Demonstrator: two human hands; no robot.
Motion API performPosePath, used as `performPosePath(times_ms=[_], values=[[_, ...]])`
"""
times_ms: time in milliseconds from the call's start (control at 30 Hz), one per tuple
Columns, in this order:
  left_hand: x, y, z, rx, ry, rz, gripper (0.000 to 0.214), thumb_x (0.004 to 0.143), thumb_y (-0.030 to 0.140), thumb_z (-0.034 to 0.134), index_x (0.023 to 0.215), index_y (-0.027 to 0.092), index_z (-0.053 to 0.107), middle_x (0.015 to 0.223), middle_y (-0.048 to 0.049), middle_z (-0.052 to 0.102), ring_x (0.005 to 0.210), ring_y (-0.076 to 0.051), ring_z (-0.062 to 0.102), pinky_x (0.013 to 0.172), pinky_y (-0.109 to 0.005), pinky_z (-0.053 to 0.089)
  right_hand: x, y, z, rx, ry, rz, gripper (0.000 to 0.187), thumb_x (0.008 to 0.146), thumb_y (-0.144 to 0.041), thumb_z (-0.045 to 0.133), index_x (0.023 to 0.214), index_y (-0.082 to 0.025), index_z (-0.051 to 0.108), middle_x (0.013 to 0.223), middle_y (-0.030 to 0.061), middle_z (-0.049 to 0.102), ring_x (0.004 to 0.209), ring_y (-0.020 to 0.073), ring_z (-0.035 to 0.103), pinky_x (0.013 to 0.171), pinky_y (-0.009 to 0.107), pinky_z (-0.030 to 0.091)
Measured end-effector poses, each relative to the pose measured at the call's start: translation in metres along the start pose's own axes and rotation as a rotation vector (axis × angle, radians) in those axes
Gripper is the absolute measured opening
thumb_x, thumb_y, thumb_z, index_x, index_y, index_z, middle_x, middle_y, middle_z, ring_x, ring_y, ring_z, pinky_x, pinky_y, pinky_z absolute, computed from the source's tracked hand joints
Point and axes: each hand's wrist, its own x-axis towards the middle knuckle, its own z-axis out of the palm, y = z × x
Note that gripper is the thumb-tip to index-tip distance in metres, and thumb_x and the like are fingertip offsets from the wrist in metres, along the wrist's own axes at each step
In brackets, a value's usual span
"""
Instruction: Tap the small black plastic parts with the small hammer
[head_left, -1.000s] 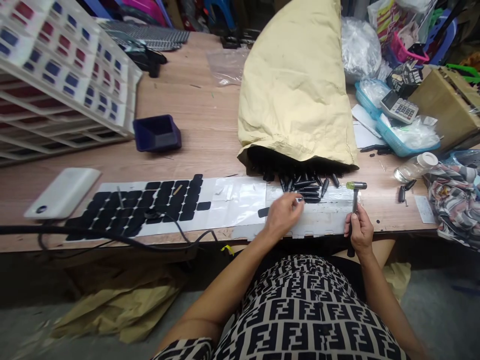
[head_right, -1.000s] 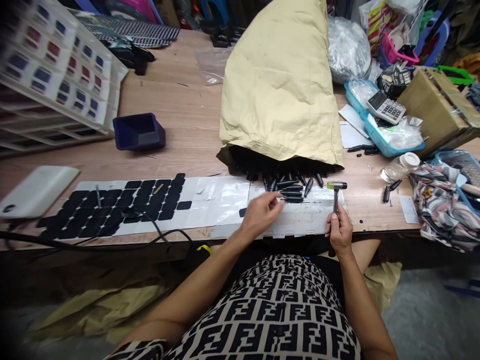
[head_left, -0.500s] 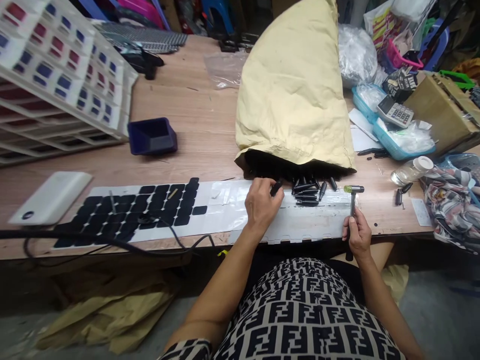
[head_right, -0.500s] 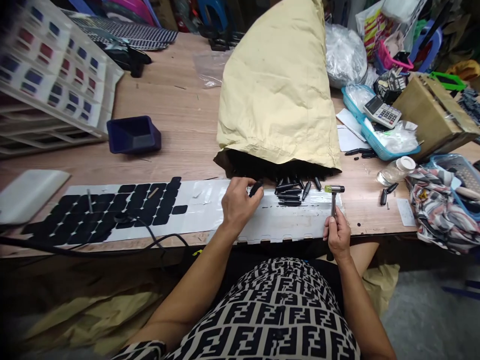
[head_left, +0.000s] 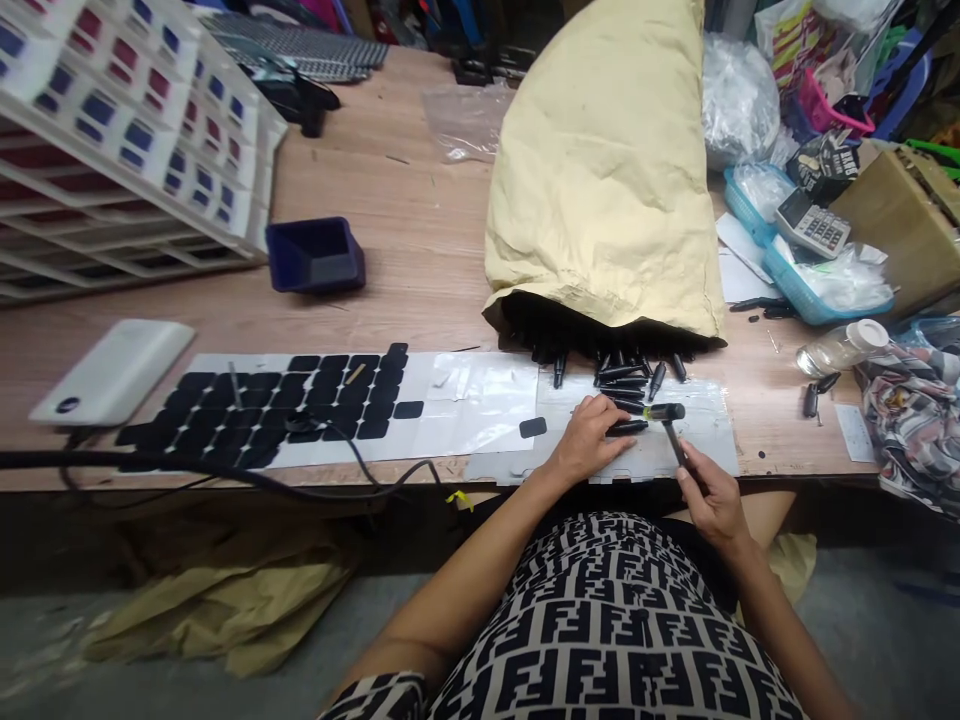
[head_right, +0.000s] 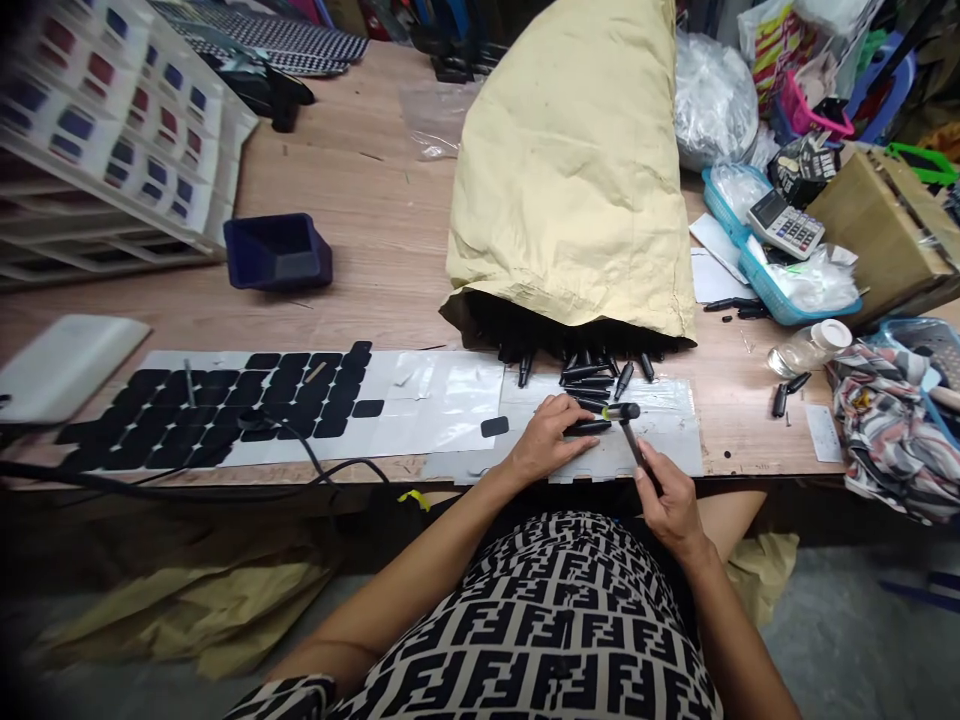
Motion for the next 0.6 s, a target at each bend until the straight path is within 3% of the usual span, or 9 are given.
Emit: performPosePath(times_ms=[100, 233, 400, 600], values=[[0.001, 0.000, -0.003, -0.065, 0.017, -0.042, 0.019, 0.083, 0.023, 0.078, 0.101, 0.020, 0.073, 0.093, -0.0043, 0.062, 0.093, -0.022, 0.055, 0.086, -0.037, 0.048, -0.003, -0.007, 0.004, -0.031, -0.058, -0.109, 0.048, 0.097, -0.016, 0.056, 0.145, -0.023, 0.057, 0.126, 0.0112, 0.073, 0.112, 0.0238, 0.072, 0.096, 0.037, 0.061], [0.004, 0.003, -0.003, -0.104, 0.006, -0.104, 0.014, 0.081, 0.020, 0.080, 0.094, 0.020, 0.074, 0.090, -0.0032, 0.063, 0.091, -0.021, 0.056, 0.086, -0.037, 0.047, -0.004, -0.015, 0.008, -0.103, -0.068, -0.167, 0.055, 0.097, -0.014, 0.055, 0.151, -0.025, 0.049, 0.118, 0.0105, 0.074, 0.101, 0.0217, 0.074, 0.087, 0.033, 0.063], [0.007, 0.006, -0.003, -0.119, 0.011, -0.158, 0.012, 0.079, 0.016, 0.080, 0.088, 0.021, 0.074, 0.087, -0.0025, 0.063, 0.089, -0.021, 0.056, 0.085, -0.038, 0.047, -0.002, -0.024, 0.013, -0.238, -0.103, -0.139, 0.053, 0.098, -0.015, 0.053, 0.150, -0.025, 0.050, 0.103, 0.0078, 0.075, 0.085, 0.0198, 0.074, 0.078, 0.031, 0.063], [0.007, 0.008, -0.003, -0.130, 0.023, -0.160, 0.017, 0.076, 0.016, 0.083, 0.090, 0.021, 0.074, 0.086, -0.0028, 0.064, 0.089, -0.022, 0.056, 0.085, -0.038, 0.047, -0.005, -0.021, 0.012, -0.188, -0.048, -0.111, 0.051, 0.099, -0.017, 0.053, 0.150, -0.024, 0.050, 0.121, 0.0111, 0.073, 0.105, 0.0228, 0.073, 0.094, 0.036, 0.061]])
